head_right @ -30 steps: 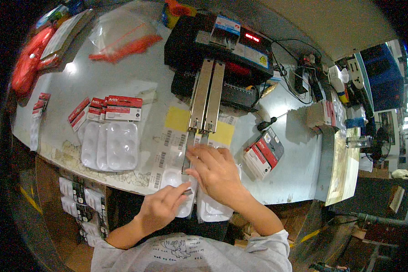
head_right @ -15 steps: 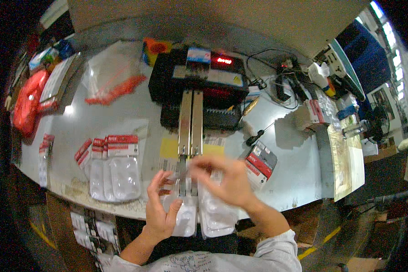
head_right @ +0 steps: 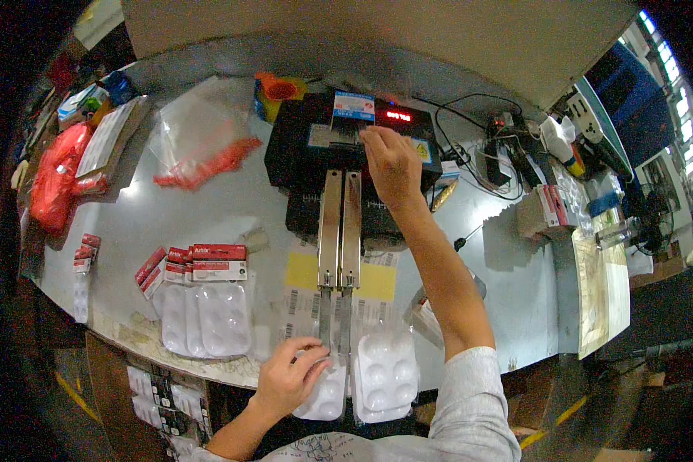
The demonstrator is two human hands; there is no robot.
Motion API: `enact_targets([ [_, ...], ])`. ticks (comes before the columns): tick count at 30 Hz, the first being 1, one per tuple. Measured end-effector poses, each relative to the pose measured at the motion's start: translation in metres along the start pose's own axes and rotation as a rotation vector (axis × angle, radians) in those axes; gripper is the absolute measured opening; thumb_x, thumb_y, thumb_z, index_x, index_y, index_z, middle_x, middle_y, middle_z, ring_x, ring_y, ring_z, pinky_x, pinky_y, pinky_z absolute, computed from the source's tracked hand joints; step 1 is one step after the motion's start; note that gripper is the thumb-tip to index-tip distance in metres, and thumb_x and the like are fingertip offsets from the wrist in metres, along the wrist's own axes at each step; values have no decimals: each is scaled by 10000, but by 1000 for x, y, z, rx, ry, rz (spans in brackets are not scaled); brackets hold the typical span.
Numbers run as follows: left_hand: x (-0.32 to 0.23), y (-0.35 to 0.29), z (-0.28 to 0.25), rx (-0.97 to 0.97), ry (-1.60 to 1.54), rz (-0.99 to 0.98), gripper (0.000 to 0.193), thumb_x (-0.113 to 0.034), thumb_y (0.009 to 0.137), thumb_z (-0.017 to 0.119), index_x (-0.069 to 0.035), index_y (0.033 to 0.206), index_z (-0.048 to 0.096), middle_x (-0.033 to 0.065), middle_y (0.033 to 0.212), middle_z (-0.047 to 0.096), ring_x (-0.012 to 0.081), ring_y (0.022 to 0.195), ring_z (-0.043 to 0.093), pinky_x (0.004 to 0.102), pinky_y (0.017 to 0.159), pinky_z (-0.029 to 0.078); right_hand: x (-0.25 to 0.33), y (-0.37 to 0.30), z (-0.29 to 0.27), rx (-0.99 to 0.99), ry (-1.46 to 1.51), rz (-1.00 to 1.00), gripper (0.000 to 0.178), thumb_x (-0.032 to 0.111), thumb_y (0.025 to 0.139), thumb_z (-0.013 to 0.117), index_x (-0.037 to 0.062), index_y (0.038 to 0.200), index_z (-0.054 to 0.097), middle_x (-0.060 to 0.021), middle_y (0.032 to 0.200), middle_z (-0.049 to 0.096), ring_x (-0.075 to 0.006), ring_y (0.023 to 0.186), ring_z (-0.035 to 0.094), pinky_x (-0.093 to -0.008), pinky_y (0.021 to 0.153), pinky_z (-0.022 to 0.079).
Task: The person places white plastic mixing palettes into clear plastic bags, seals them with a heat sealer, and applies printed labels to each package. The person stacks the finished packages on the table.
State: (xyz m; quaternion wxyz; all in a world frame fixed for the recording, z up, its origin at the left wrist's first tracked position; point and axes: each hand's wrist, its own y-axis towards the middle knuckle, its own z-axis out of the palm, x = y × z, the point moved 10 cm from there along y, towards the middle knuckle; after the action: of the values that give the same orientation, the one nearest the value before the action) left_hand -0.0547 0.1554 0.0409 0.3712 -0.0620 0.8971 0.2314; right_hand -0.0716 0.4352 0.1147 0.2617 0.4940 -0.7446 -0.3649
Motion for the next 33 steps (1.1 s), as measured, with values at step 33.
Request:
enact_targets([
  [33,39,61,-10,-343,165,2,514,-148,668,775,-103,1131,554,107,1167,488,315,1003,508,376,807,446,122,-120,-96,395,114,206,547,202,594,823,60,1019,510,-90,938,557,-274,816,544,-379,669,400],
])
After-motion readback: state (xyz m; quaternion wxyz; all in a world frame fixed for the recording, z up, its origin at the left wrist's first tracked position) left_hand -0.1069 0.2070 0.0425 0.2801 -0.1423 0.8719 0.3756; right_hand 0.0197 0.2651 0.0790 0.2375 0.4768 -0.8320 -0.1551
